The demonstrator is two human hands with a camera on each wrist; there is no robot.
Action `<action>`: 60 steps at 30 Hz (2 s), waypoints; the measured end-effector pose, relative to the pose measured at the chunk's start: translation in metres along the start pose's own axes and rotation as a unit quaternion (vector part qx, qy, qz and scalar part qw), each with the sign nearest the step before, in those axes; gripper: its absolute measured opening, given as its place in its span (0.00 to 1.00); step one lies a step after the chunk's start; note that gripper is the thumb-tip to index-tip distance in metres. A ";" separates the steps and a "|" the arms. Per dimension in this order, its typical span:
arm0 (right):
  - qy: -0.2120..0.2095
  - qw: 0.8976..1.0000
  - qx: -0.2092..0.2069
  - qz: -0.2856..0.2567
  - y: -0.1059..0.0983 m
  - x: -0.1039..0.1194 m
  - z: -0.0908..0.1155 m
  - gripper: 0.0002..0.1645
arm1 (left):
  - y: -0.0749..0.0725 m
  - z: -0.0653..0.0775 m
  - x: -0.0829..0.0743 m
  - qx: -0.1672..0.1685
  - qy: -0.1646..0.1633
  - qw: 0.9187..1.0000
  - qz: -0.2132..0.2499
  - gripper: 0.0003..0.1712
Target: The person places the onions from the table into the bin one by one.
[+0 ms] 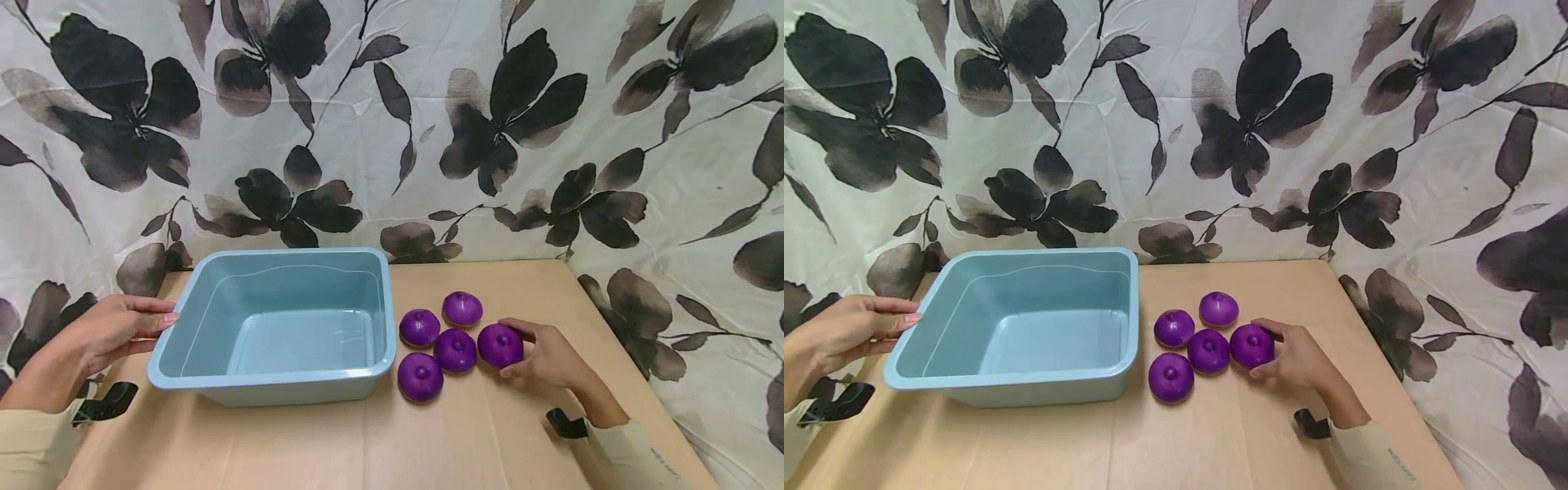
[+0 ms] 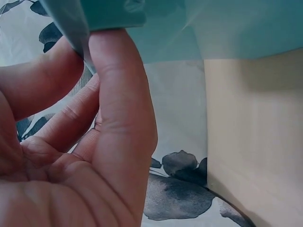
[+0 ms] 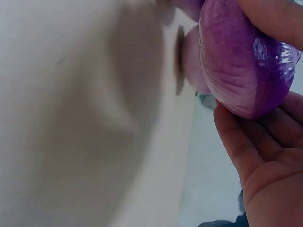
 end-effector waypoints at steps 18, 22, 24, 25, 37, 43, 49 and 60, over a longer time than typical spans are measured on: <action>-0.099 0.995 0.020 -0.013 -0.022 0.066 -0.006 0.49 | 0.001 -0.001 -0.001 -0.007 0.008 1.000 0.012 0.08; -0.115 0.993 0.034 -0.017 -0.024 0.079 -0.006 0.49 | 0.001 0.002 0.000 -0.010 0.005 1.000 0.000 0.14; -0.124 0.991 0.040 -0.020 -0.024 0.087 -0.006 0.49 | 0.001 0.004 0.001 -0.011 0.002 1.000 -0.007 0.19; -0.130 0.990 0.043 -0.020 -0.025 0.090 -0.007 0.49 | 0.001 0.005 0.001 -0.011 0.000 1.000 -0.008 0.21; -0.173 0.981 0.080 -0.023 -0.036 0.127 -0.014 0.52 | 0.002 0.007 0.001 -0.011 0.005 0.999 -0.039 0.31; -0.185 0.977 0.101 -0.023 -0.040 0.147 -0.021 0.52 | 0.005 0.005 -0.003 -0.018 0.001 0.999 -0.043 0.34; -0.201 0.972 0.116 -0.025 -0.037 0.167 -0.030 0.52 | 0.004 0.008 -0.005 -0.022 0.003 0.998 -0.051 0.35; -0.196 0.964 0.172 -0.043 -0.027 0.197 -0.044 0.53 | 0.005 0.006 -0.005 -0.018 0.014 0.998 -0.050 0.33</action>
Point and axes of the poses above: each hand's wrist, its own z-axis away from the middle knuckle, its own y-axis out of the palm, x = y × z, the point moved 4 cm from there along -z, towards the middle knuckle, and after that the axes turned 12 degrees about y, right-handed, at the moved point
